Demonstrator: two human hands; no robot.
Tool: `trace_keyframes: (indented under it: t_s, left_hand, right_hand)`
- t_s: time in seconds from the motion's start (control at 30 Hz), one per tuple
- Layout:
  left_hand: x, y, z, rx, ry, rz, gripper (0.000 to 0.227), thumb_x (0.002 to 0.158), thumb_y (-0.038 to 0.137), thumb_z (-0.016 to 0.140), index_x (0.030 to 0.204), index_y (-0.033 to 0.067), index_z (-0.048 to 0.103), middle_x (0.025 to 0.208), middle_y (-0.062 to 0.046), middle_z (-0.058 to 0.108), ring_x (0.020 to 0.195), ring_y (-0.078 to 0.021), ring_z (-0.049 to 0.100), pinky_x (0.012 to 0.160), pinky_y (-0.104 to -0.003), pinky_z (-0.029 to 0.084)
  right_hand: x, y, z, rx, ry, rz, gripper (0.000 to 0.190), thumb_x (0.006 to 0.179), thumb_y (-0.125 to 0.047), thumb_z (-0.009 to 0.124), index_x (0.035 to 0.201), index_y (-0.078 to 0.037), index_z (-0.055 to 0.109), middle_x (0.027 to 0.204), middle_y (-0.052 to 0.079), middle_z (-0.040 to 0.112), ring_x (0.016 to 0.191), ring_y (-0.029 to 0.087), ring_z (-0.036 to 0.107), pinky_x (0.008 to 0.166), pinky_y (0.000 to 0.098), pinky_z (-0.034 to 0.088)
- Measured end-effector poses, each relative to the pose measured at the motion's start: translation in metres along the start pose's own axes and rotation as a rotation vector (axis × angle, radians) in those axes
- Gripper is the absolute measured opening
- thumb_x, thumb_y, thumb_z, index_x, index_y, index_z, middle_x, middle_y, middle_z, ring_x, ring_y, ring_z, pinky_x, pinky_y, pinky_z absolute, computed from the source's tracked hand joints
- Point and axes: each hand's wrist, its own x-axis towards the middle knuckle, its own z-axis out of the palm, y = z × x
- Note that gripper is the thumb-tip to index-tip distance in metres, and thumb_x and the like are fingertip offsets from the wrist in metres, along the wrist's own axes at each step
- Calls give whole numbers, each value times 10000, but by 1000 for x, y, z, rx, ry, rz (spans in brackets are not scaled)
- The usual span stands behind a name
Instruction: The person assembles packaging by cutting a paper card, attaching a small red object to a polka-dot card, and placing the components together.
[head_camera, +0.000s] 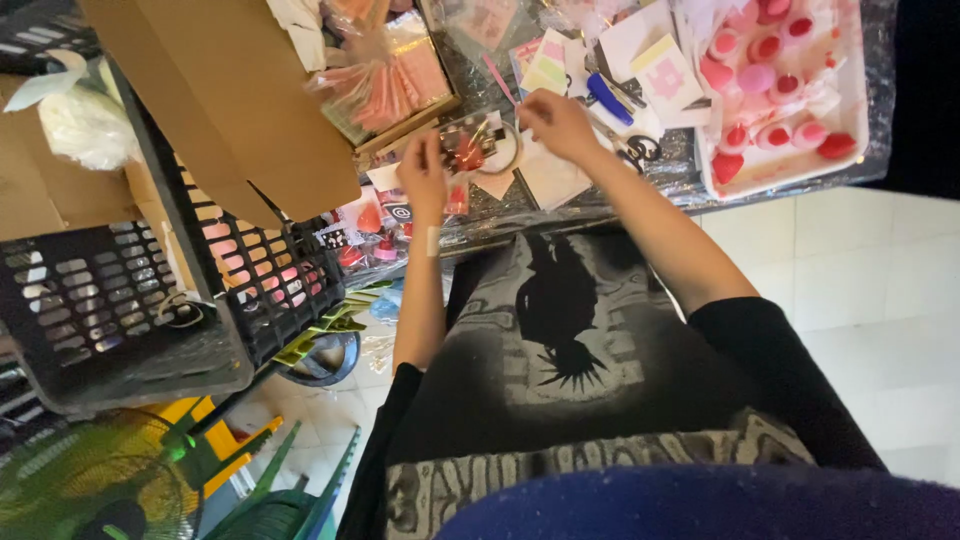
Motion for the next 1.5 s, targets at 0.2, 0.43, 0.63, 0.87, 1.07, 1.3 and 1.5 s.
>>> trace_keyframes:
  t_s: [0.2,0.43,0.63,0.87,1.07,1.3,1.5]
  left_hand:
    - [5,13,-32,105,185,-189,166,1051,126,640,1003,-21,701,744,31,573,683,-47,465,602,-229,390]
    - [12,18,-21,29,173,-108,157,1049,127,630,1043,-17,691,824,24,656,755,-33,521,666,-224,458]
    - [22,24,-9,108,77,-242,168,1033,156,630,1030,6,705,793,32,672,712,-26,541,613,-204,433]
    - [22,5,36,-118,-246,-229,158,1062,164,621,1057,26,698,835,41,657,748,-27,566,659,-202,469]
    - [17,18,48,-19,-288,-177,147,1043,154,643,1052,25,710,824,28,694,742,-35,624,663,-212,499]
    - [13,11,58,-380,-246,-347,168,978,122,680,1132,54,669,873,-13,747,724,-44,625,611,-185,434]
    - [6,-10,61,-381,-304,-353,218,1021,155,670,1166,8,739,946,-23,750,781,-58,663,666,-216,529]
  right_hand:
    - [13,-35,46,-639,162,-318,286,886,-329,799,1083,-152,692,1036,74,675,882,306,696,744,459,549]
    - [32,-15,45,-861,198,-405,276,708,-267,847,932,-159,727,1064,106,599,994,344,656,713,469,552]
    - [28,-34,-13,-380,142,-98,300,886,-317,840,1112,-159,722,1052,22,745,880,197,701,754,362,547]
    - [-5,-92,-32,-344,-30,-380,274,858,-257,855,1078,-107,786,1022,67,765,836,163,672,724,318,533]
    - [-12,-92,-35,-359,-150,-179,239,873,-268,810,1033,-94,772,828,47,736,630,127,635,550,294,500]
    - [-19,-89,-43,-363,-169,-153,218,886,-257,811,1041,-106,785,757,39,714,591,112,607,542,289,484]
    - [-29,-96,-44,-321,-153,-171,200,866,-236,837,984,-85,779,783,19,719,617,100,608,535,287,488]
